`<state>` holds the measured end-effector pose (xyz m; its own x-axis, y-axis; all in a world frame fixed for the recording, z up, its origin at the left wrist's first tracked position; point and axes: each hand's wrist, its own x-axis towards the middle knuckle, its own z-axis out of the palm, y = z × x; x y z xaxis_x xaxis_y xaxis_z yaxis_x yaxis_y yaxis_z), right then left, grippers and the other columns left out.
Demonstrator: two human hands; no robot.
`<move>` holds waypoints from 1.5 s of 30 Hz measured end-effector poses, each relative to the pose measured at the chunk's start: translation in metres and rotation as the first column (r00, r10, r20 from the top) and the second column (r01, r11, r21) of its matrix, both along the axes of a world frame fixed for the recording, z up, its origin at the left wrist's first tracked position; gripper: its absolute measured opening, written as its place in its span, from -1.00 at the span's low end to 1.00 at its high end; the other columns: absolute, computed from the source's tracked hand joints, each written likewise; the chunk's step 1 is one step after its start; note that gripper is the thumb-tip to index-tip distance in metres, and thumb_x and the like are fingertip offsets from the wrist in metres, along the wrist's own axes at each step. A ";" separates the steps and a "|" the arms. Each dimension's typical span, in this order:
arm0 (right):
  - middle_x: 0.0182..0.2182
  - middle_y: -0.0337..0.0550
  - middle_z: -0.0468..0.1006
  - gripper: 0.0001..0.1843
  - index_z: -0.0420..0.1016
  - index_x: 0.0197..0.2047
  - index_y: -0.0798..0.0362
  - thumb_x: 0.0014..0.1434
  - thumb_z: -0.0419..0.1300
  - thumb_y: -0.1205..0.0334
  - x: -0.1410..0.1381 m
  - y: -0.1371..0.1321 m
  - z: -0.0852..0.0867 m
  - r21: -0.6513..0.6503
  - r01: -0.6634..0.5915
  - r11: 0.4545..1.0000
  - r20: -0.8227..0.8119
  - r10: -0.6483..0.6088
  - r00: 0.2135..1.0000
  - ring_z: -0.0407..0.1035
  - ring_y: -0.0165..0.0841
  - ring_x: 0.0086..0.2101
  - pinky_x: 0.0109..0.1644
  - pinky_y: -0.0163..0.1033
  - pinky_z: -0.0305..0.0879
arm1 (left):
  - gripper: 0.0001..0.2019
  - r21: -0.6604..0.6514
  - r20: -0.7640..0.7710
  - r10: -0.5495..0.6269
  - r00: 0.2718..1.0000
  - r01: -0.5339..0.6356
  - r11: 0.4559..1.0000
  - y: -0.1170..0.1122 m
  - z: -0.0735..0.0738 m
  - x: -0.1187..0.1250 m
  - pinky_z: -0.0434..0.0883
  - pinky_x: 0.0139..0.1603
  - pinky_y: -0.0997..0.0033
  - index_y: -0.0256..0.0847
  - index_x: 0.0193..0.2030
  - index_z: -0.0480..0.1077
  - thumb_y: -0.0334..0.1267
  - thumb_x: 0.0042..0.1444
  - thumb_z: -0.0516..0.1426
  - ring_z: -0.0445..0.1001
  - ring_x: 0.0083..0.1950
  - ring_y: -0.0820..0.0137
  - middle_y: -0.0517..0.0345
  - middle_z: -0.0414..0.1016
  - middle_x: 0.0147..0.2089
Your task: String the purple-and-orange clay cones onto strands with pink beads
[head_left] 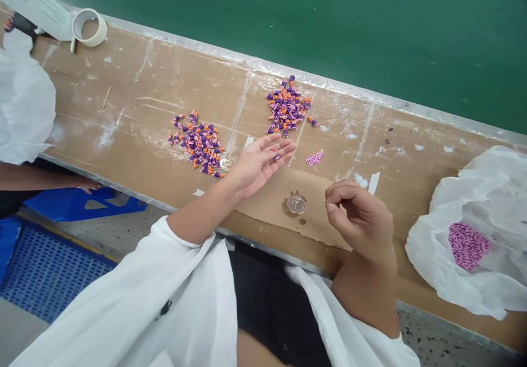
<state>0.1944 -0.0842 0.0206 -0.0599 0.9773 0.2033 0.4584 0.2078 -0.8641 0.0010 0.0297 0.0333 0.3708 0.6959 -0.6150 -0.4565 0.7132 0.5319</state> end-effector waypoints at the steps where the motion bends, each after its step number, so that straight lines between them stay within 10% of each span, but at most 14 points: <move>1: -0.43 -0.29 0.41 -0.84 0.34 -0.33 -0.04 0.23 0.17 0.42 0.002 0.000 0.001 -0.023 -0.024 0.999 0.050 0.026 0.998 0.31 -0.43 -0.43 -0.35 -0.27 0.23 | -0.72 0.009 0.025 -0.008 1.000 0.008 1.000 0.000 0.000 0.000 0.46 0.23 0.44 -0.34 0.05 0.29 -0.65 0.28 -0.02 0.61 -0.03 0.55 0.08 0.54 -0.04; 13: -0.45 -0.31 0.36 -0.83 0.22 -0.31 -0.05 0.35 0.08 0.32 -0.003 -0.001 0.001 -0.135 -0.189 0.973 0.429 0.229 0.874 0.25 -0.45 -0.49 -0.38 -0.30 0.25 | -0.69 0.147 0.121 -0.184 0.976 0.166 0.975 -0.007 -0.016 -0.007 0.36 0.44 -0.23 -0.16 0.14 0.24 -0.42 0.32 0.16 0.58 0.28 0.14 -0.05 0.55 0.25; 26: -0.47 -0.33 0.32 -0.80 0.21 -0.33 -0.05 0.33 0.12 0.33 -0.005 0.000 0.001 -0.128 -0.210 0.969 0.482 0.246 0.841 0.24 -0.46 -0.52 -0.43 -0.32 0.21 | -0.36 0.252 0.104 -0.226 0.968 0.194 0.948 -0.011 -0.025 -0.008 0.36 0.44 0.02 -0.08 0.34 0.19 -0.33 0.17 0.34 0.63 0.19 0.24 0.07 0.66 0.03; 37: -0.42 -0.32 0.43 -0.75 0.37 -0.25 -0.04 0.16 0.22 0.53 -0.031 0.004 -0.003 0.301 0.136 0.944 0.066 -0.163 0.984 0.39 -0.41 -0.42 -0.35 -0.24 0.34 | -0.57 0.096 0.321 -0.205 0.924 0.184 0.978 -0.027 -0.020 0.001 0.37 0.44 0.07 -0.14 0.16 0.31 -0.41 0.19 0.30 0.67 0.12 0.30 0.10 0.66 -0.02; 45: -0.47 -0.34 0.45 -0.72 0.38 -0.28 -0.06 0.12 0.22 0.56 -0.045 0.010 -0.009 0.456 0.198 0.868 0.189 -0.311 0.931 0.34 -0.42 -0.49 -0.40 -0.22 0.34 | -0.47 0.159 0.309 -0.272 0.912 0.232 0.960 -0.036 -0.021 0.002 0.40 0.39 0.09 -0.12 0.21 0.33 -0.27 0.14 0.38 0.63 0.19 0.23 0.06 0.64 0.02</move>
